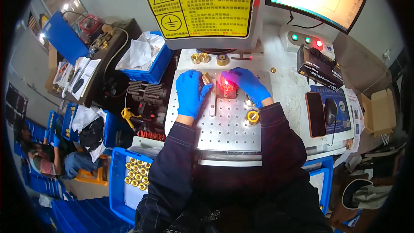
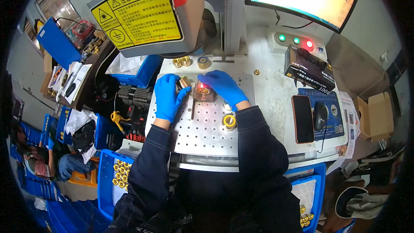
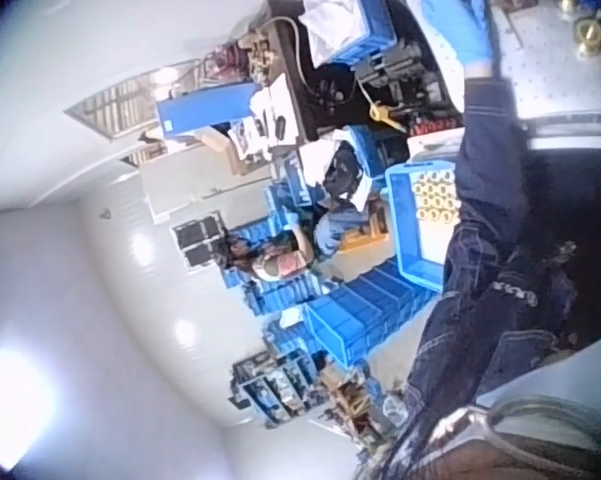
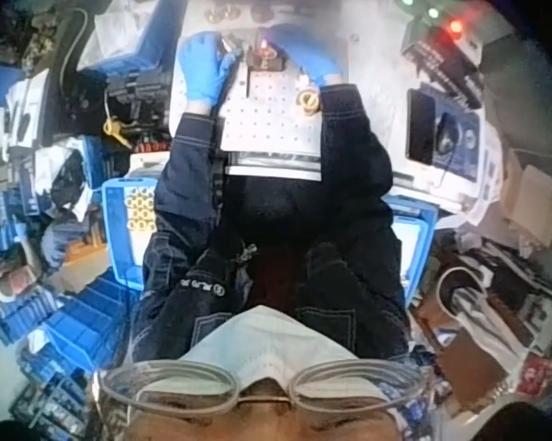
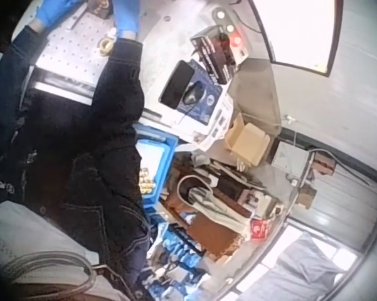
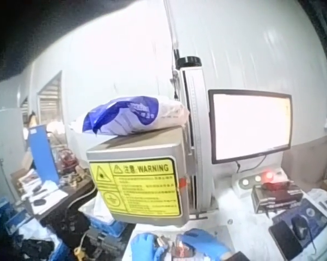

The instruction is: The person operates a laser marking machine by loading cylindrical metal parts into the fixture, rotating and swapping them under the laser, and placing the finished parts into a container.

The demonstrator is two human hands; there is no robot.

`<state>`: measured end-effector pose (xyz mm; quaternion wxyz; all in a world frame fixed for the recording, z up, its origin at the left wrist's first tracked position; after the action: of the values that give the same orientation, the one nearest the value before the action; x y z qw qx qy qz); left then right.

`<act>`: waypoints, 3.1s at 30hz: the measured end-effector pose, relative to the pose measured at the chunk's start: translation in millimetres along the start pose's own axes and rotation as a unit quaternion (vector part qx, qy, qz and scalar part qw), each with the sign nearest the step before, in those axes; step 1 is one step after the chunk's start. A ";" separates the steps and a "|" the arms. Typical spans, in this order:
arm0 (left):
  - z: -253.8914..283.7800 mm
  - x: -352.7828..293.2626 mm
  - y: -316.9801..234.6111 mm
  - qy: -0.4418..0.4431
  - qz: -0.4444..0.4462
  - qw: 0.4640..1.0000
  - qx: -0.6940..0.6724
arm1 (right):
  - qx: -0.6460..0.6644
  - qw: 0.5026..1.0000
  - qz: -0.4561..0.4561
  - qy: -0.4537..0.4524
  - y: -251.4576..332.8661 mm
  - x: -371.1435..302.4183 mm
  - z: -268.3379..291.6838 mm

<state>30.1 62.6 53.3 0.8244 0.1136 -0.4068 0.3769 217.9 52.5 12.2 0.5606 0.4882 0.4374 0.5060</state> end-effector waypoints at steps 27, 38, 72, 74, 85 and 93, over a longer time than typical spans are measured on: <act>0.7 -12.9 -5.1 0.037 0.048 0.996 0.063 | 0.079 0.985 0.115 -0.103 34.6 -46.9 58.6; -32.9 -28.8 1.9 0.050 0.332 0.932 0.134 | 0.041 0.937 0.142 -0.316 -78.4 -162.9 168.8; 251.2 -327.1 203.7 0.159 0.309 0.835 0.426 | 0.020 0.961 0.098 -0.256 -102.4 -147.2 166.2; 236.1 -333.5 202.2 0.165 0.265 0.839 0.446 | 0.011 0.964 0.091 -0.250 -106.3 -147.0 169.9; 199.5 -361.3 223.2 0.240 0.226 0.809 0.487 | -0.010 0.964 0.098 -0.246 -98.0 -150.2 163.0; 239.9 -327.7 203.4 0.207 0.252 0.848 0.417 | -0.005 0.964 0.096 -0.247 -103.4 -149.4 166.9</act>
<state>-381.6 -88.9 -64.5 0.6413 0.2595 -0.0459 0.7206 381.0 -114.7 -67.2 0.6029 0.6344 0.2341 0.4234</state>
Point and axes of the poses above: each hand's wrist, its own x-axis towards the middle knuckle, its own z-axis out of the back of the hand, y = z × x, the point moved 8 cm from there along x, towards the middle knuckle, and after that the axes turned 10 degrees about x, right-handed, at the moved point
